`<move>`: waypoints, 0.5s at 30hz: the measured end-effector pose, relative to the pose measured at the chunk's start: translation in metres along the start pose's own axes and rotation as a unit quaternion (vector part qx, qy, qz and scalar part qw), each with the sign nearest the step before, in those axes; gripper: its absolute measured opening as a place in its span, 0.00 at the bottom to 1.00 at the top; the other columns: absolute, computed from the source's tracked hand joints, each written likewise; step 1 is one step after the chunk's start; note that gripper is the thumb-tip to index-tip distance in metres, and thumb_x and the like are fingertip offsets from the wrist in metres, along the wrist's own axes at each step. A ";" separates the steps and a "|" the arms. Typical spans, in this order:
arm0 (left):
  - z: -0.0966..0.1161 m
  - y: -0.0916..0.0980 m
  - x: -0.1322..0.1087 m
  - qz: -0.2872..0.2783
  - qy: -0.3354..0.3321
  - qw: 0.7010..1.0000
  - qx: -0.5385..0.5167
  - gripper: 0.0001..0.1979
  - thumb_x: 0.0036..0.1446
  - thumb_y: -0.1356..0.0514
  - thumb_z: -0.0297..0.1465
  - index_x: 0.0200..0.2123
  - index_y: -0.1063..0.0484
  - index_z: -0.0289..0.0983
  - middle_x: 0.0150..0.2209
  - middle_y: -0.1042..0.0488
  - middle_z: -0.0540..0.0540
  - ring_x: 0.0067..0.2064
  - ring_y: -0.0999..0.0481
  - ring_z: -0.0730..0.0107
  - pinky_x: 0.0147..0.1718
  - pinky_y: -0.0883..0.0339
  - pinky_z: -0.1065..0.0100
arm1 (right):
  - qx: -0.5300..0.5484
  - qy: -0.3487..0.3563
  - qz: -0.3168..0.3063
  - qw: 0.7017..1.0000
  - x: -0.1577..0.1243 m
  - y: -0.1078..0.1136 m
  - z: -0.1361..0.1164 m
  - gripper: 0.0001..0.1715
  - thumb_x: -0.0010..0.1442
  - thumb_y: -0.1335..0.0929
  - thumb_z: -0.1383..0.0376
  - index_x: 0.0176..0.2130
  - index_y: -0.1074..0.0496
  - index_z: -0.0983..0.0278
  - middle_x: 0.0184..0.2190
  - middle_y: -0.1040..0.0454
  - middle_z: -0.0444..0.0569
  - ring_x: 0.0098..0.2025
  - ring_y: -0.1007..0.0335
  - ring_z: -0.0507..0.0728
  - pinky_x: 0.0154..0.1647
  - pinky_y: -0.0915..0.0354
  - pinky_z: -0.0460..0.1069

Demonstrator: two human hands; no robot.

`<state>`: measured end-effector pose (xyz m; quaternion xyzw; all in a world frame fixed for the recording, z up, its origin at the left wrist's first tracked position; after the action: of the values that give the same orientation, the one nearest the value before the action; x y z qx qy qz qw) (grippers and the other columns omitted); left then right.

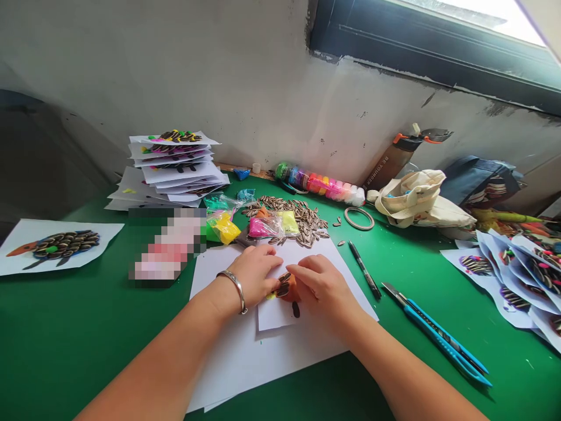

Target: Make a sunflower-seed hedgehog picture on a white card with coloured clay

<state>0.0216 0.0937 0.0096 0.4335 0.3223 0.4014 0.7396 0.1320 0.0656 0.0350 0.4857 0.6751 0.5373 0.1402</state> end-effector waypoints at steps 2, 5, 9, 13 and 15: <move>0.001 0.001 0.000 0.000 -0.002 1.000 0.002 0.13 0.52 0.42 0.33 0.42 0.26 0.41 0.50 0.33 0.44 0.47 0.34 0.55 0.47 0.37 0.58 | -0.013 0.028 -0.020 0.999 -0.001 -0.005 -0.007 0.13 0.58 0.38 0.72 0.35 0.25 0.62 0.32 0.30 0.51 0.32 0.40 0.54 0.35 0.41 0.49; 0.002 0.003 0.000 -0.005 -0.003 1.000 0.001 0.13 0.53 0.43 0.36 0.42 0.26 0.40 0.51 0.34 0.43 0.48 0.34 0.55 0.48 0.37 0.58 | -0.011 0.043 -0.028 0.999 -0.001 -0.008 -0.011 0.13 0.58 0.38 0.72 0.30 0.25 0.63 0.30 0.29 0.51 0.31 0.40 0.54 0.34 0.41 0.49; 0.004 0.005 -0.001 -0.009 -0.010 1.000 -0.008 0.15 0.57 0.46 0.40 0.42 0.26 0.39 0.50 0.33 0.42 0.48 0.34 0.56 0.48 0.38 0.58 | 0.029 0.001 0.018 0.999 0.001 0.005 0.010 0.15 0.59 0.39 0.72 0.38 0.24 0.63 0.34 0.28 0.52 0.36 0.36 0.56 0.36 0.39 0.49; 0.006 0.006 -0.002 -0.014 -0.011 1.000 0.000 0.16 0.56 0.46 0.42 0.40 0.26 0.39 0.49 0.33 0.43 0.46 0.33 0.55 0.45 0.36 0.57 | 0.018 -0.092 0.049 0.994 0.002 0.018 0.051 0.14 0.59 0.38 0.72 0.38 0.24 0.63 0.34 0.26 0.50 0.38 0.33 0.56 0.40 0.38 0.49; 0.006 0.006 -0.003 -0.017 -0.007 1.000 0.002 0.16 0.54 0.44 0.42 0.40 0.26 0.40 0.50 0.33 0.43 0.46 0.34 0.54 0.45 0.36 0.57 | 0.000 -0.126 0.047 0.991 0.006 0.020 0.065 0.14 0.59 0.37 0.71 0.38 0.24 0.62 0.34 0.25 0.49 0.38 0.33 0.55 0.41 0.38 0.48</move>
<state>0.0236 0.0908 0.0179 0.4321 0.3249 0.3853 0.7479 0.1858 0.1078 0.0287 0.5801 0.6287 0.4782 0.1988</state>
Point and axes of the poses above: each hand's wrist, its own x-axis towards the middle knuckle, its own y-axis out of the back of the hand, z = x × y, the point moved 8 cm from there along x, towards the middle knuckle
